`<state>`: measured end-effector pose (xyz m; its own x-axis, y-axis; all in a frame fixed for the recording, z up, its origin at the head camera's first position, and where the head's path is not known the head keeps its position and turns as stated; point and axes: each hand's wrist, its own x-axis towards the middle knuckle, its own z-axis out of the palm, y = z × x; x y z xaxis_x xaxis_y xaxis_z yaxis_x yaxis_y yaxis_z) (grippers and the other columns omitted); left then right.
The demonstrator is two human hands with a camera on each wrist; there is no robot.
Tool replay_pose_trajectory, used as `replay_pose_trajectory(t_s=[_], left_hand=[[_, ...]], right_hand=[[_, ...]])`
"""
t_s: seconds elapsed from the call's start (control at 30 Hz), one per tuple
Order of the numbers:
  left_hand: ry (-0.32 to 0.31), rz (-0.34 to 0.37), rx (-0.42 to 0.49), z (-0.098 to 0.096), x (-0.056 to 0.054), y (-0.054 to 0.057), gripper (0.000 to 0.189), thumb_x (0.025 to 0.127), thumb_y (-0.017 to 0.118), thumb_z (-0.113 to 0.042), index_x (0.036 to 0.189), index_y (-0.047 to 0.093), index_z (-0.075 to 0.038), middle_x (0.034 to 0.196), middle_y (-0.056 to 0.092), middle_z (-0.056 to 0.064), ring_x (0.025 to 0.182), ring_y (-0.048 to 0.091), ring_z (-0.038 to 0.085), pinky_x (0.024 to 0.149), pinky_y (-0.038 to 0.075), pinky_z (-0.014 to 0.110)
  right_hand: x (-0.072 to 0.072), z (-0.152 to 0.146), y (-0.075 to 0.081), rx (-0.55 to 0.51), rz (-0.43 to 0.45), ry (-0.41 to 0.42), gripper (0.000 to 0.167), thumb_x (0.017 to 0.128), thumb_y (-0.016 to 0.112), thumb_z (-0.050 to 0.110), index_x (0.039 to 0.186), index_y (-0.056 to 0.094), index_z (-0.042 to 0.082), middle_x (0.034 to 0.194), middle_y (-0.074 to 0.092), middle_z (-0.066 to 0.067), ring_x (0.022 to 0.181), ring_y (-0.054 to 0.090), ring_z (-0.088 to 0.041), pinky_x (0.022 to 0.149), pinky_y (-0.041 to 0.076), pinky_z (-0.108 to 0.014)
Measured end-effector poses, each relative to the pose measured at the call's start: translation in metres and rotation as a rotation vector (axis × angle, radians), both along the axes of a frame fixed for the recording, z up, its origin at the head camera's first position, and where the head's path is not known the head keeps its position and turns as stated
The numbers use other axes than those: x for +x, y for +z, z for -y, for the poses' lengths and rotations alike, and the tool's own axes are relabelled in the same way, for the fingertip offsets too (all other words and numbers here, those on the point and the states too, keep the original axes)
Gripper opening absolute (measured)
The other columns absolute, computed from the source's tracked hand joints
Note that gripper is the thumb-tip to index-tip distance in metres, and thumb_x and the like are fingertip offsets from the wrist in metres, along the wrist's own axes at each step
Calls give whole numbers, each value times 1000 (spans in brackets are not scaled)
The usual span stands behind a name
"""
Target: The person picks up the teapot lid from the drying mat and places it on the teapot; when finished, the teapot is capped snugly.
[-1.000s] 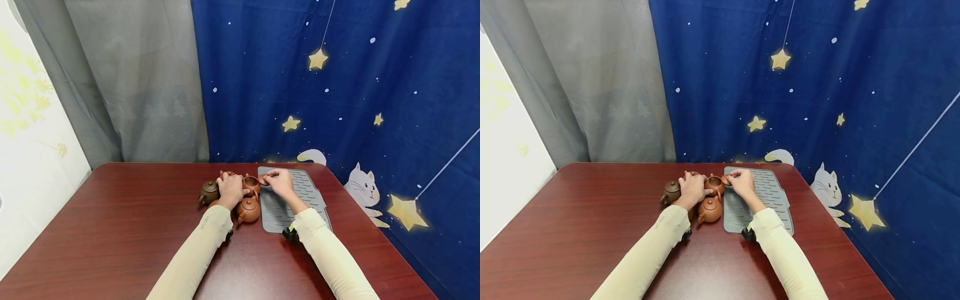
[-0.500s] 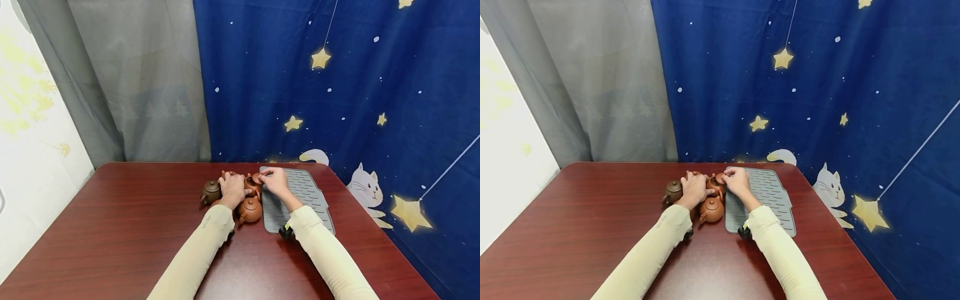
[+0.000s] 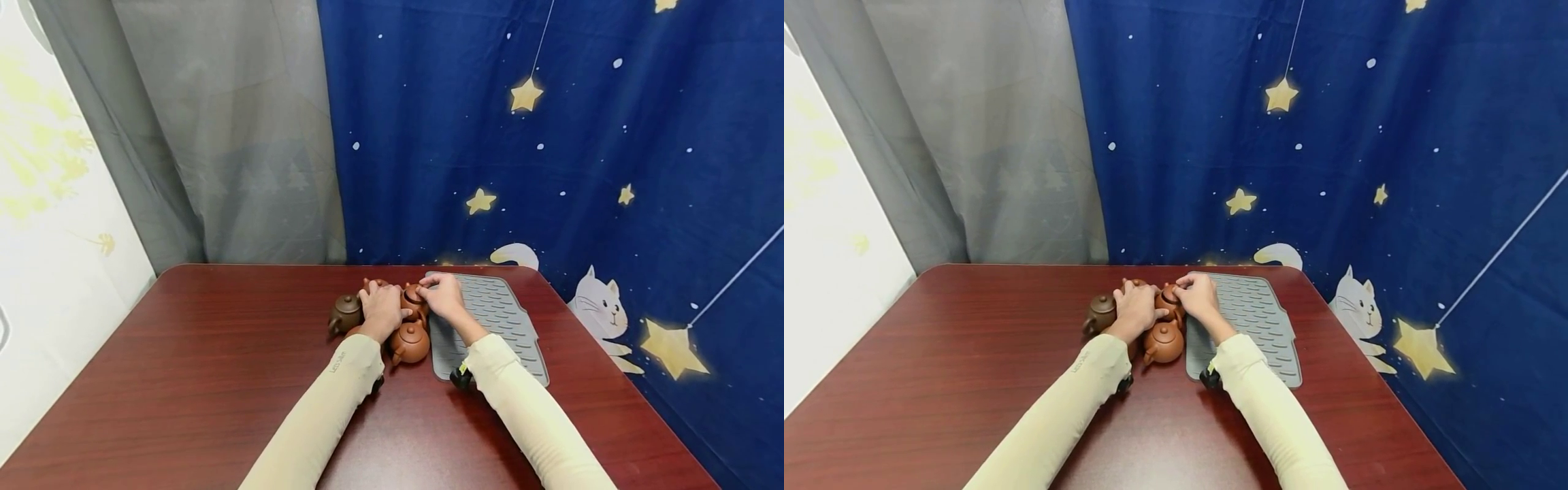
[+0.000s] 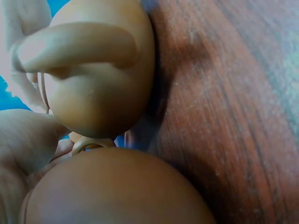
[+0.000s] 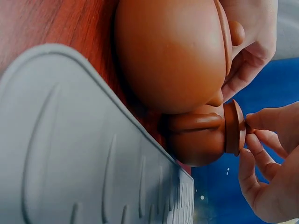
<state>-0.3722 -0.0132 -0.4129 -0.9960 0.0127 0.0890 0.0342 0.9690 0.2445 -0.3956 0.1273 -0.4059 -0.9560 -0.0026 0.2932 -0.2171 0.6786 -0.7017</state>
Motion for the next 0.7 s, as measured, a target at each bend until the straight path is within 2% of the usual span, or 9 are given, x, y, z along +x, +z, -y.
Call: replay_pose_trajectory(t_s=[0.2,0.4,0.6,0.7], left_hand=[[2,-36,17,7,4,-3,47,87,74,-48,125,68,-22,123,67,5,122,43,32,100,29,55],[6,-36,22,11,6,-3,43,86,75,-47,120,70,-20,119,68,7,121,44,33,99,30,55],[-19,-18,69,9,4,2,36,86,78,-37,115,71,-16,116,68,7,119,45,33,97,33,49],[-48,-32,79,10,6,8,40,86,76,-40,118,70,-16,120,67,6,120,47,32,97,37,48]], right_hand=[[-1,8,-2,2,8,11,10,87,77,19,94,78,12,94,74,-5,83,62,-21,69,48,-33],[0,14,-4,7,26,8,9,87,78,20,92,78,13,92,73,-4,74,61,-19,65,46,-32],[0,11,-6,1,20,15,8,87,78,19,92,78,12,90,73,-2,73,62,-17,64,47,-31],[1,8,-6,-8,-6,32,14,87,78,17,99,76,10,91,72,-4,72,62,-17,64,47,-31]])
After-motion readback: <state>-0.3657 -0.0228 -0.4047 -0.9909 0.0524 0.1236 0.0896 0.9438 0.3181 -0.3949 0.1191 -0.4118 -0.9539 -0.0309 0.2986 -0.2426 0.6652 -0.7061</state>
